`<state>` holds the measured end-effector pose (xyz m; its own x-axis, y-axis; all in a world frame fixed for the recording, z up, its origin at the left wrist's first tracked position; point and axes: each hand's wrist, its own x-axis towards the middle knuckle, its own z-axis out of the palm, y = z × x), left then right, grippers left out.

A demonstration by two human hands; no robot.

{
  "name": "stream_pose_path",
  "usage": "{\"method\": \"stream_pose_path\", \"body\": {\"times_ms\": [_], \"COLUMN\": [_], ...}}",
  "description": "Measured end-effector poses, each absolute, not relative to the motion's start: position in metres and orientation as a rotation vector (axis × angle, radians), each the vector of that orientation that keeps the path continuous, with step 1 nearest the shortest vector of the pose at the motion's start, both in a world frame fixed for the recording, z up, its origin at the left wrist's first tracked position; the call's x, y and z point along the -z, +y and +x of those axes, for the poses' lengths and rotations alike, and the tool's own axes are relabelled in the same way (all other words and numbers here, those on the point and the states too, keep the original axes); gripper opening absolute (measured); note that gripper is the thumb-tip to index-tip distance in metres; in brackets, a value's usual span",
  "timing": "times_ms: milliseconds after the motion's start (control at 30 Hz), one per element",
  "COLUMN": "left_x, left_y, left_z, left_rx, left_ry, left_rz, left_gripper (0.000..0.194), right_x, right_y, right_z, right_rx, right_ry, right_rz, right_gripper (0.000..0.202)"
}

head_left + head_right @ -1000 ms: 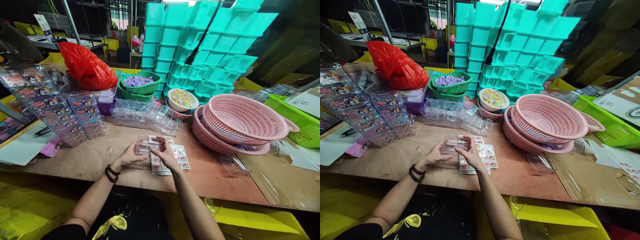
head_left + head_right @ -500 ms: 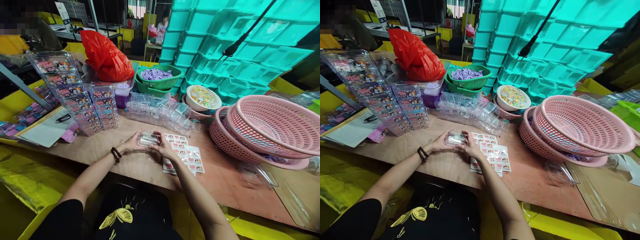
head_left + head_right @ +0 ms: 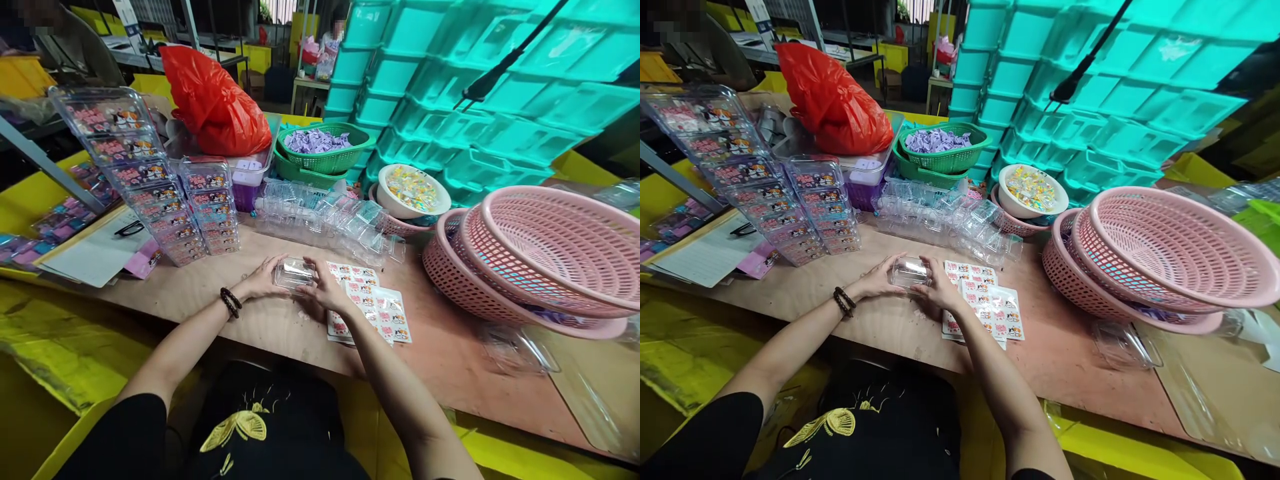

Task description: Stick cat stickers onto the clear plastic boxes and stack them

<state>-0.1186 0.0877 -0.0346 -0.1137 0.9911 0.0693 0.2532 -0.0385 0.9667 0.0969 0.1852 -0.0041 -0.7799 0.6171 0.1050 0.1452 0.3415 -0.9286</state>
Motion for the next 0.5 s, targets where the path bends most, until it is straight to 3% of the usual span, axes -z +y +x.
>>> {"method": "stream_pose_path", "body": {"times_ms": [267,500], "left_x": [0.0353,0.0323], "left_y": [0.0887,0.0865], "left_z": [-0.1229,-0.1210], "left_rx": [-1.210,-1.185], "left_ry": [1.421,1.436], "left_rz": [1.383,1.388], "left_gripper": [0.094,0.101], "right_x": [0.0051,0.0046], "right_y": [0.1850,0.1829], "right_z": [0.0979,0.0974], "right_rx": [-1.395,-1.346], "right_ry": [-2.168,-2.202], "right_rz": [-0.630,-0.622], "right_gripper": [0.068,0.068]}}
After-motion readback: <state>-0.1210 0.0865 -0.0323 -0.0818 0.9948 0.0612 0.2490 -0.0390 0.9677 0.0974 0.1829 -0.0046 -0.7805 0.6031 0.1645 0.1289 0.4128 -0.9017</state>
